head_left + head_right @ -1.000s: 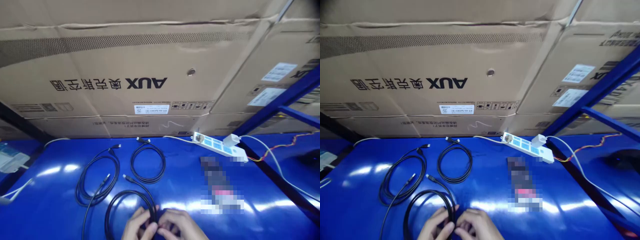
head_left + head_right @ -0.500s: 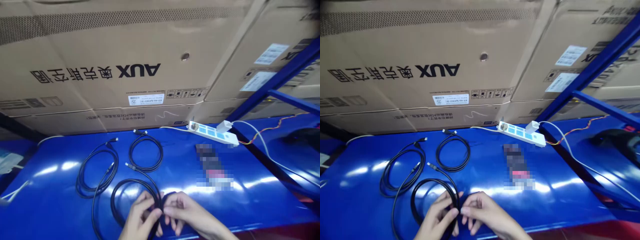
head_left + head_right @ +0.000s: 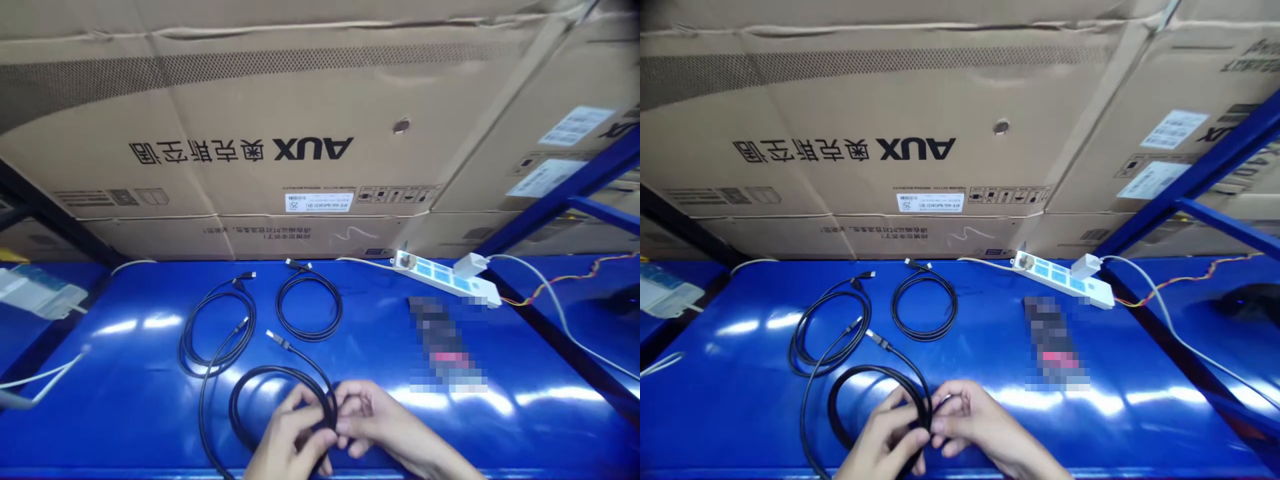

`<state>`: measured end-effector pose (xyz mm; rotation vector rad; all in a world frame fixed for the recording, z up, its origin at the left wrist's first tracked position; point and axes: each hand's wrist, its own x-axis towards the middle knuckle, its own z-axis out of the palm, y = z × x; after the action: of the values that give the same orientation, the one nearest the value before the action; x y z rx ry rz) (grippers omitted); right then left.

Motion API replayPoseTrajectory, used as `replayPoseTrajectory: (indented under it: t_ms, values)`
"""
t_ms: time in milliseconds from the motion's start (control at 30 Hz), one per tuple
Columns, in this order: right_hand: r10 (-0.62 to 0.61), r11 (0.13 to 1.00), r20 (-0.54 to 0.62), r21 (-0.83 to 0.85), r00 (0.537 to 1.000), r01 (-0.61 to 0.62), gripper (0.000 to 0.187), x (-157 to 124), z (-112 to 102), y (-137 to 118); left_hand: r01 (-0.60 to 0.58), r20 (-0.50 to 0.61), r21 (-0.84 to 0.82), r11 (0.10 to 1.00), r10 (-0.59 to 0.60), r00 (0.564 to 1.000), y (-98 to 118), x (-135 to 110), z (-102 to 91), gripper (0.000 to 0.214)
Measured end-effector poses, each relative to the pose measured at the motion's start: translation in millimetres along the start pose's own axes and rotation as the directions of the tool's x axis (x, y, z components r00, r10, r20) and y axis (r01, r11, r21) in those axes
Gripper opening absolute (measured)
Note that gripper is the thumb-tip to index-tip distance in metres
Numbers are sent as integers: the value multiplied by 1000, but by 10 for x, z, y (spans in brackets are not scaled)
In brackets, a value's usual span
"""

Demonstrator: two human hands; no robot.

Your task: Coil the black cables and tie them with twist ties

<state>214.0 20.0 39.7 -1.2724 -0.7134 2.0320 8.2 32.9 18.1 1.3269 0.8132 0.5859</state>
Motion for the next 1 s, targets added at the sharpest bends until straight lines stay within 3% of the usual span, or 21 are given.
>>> replayPoseTrajectory:
  t_ms: [100, 167, 200, 267, 333, 400, 467, 533, 567, 633, 733, 800, 867, 933, 1000]
  values:
    - [-117, 986, 1, -123, 993, 116, 41, 5, -10, 32, 37, 5, -5, 999, -37, 999, -35, 11, -11, 37]
    - [-261, 919, -14, -309, 965, 244, 36, -3, -28, 71, 54, 0, -10, 998, -54, 999, -39, 32, -25, 42]
    - [-350, 845, 6, -429, 937, 319, 33, -8, -38, 90, 57, -10, -15, 998, -57, 998, -41, 45, -31, 45]
    - [-526, 611, 116, -638, 843, 469, 32, -15, -55, 124, 59, -28, -22, 998, -59, 998, -53, 74, -33, 50]
    - [-615, 379, 254, -735, 747, 562, 39, -12, -65, 144, 56, -35, -27, 998, -57, 998, -79, 113, -24, 55]
    - [-651, 259, 300, -776, 697, 575, 44, 0, -84, 137, 69, -31, -38, 997, -70, 997, -110, 163, -8, 62]
    - [-653, 196, 296, -823, 697, 534, 39, 18, -144, 81, 105, -49, -39, 994, -107, 993, -129, 216, 5, 72]
    - [-649, 74, 296, -892, 701, 446, 29, 51, -272, -46, 142, -90, -22, 990, -144, 985, -121, 254, 8, 78]
    - [-654, -11, 291, -927, 698, 376, 25, 77, -364, -138, 149, -129, 17, 989, -146, 981, -104, 261, 4, 75]
    - [-722, -176, 202, -979, 661, 107, 27, 161, -581, -360, 162, -206, 180, 970, -124, 971, -44, 249, -16, 62]
    - [-777, -186, 100, -980, 622, -75, 33, 367, -890, -692, 202, -255, 495, 845, -81, 964, 92, 180, -104, 50]
    - [-782, -197, 67, -970, 619, -144, 32, 532, -1018, -836, 204, -270, 618, 759, -39, 962, 188, 109, -232, 48]
    - [-775, -209, 49, -961, 630, -181, 28, 682, -1077, -893, 195, -342, 689, 698, 76, 937, 257, 3, -425, 43]
    - [-767, -209, 35, -957, 641, -199, 25, 778, -1103, -881, 226, -463, 738, 636, 232, 856, 273, -154, -652, 40]
    - [-762, -196, 21, -960, 647, -199, 23, 793, -1145, -847, 345, -574, 750, 565, 296, 764, 223, -346, -848, 42]
